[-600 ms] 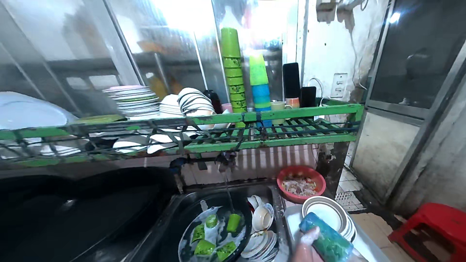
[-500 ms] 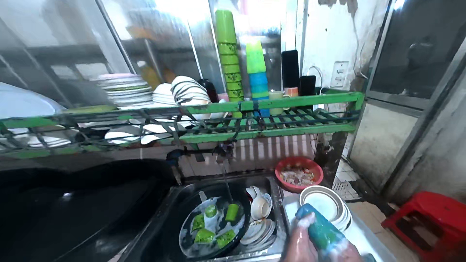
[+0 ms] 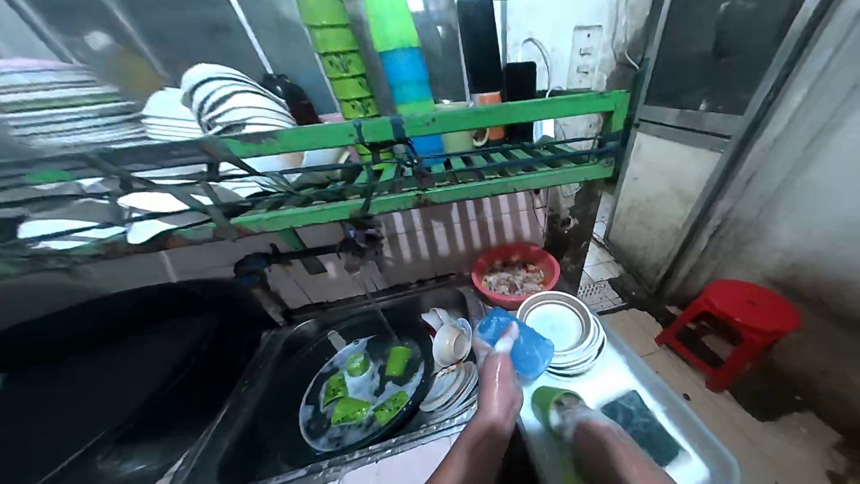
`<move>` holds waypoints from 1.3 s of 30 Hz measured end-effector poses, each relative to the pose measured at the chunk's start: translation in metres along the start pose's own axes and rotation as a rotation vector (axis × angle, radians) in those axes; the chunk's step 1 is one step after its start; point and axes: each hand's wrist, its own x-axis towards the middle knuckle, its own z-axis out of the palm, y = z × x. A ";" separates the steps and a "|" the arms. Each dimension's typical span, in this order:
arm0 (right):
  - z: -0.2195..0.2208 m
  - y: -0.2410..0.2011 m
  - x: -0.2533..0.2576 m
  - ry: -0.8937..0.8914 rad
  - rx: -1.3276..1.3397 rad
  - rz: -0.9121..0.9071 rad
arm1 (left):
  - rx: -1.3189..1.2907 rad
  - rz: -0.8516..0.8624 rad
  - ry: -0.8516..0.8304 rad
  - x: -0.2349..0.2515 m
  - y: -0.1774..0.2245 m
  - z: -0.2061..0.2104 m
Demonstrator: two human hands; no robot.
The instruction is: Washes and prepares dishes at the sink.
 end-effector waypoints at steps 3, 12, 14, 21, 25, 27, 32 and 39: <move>0.004 0.016 -0.009 0.416 0.072 -0.237 | -0.015 0.082 -0.058 -0.002 -0.016 0.004; -0.004 0.074 -0.009 -0.220 -0.195 0.283 | -0.126 0.021 -0.032 0.004 -0.011 0.004; -0.001 0.079 -0.005 -0.189 -0.184 0.271 | -0.152 -0.018 -0.062 0.005 -0.013 0.010; -0.027 0.077 -0.008 0.112 0.158 0.338 | -0.199 -0.129 0.010 0.027 -0.007 0.017; -0.078 0.033 -0.029 0.546 0.823 0.353 | -0.256 -0.191 0.015 0.038 0.003 0.024; -0.090 0.006 -0.027 0.723 1.041 0.287 | -0.303 -0.204 0.023 0.035 0.006 0.035; -0.051 0.000 0.016 0.836 0.221 -0.071 | -0.316 -0.280 0.047 0.014 0.006 0.058; -0.061 -0.003 0.033 0.628 1.242 -0.114 | -0.164 -0.099 -0.140 0.001 0.007 0.058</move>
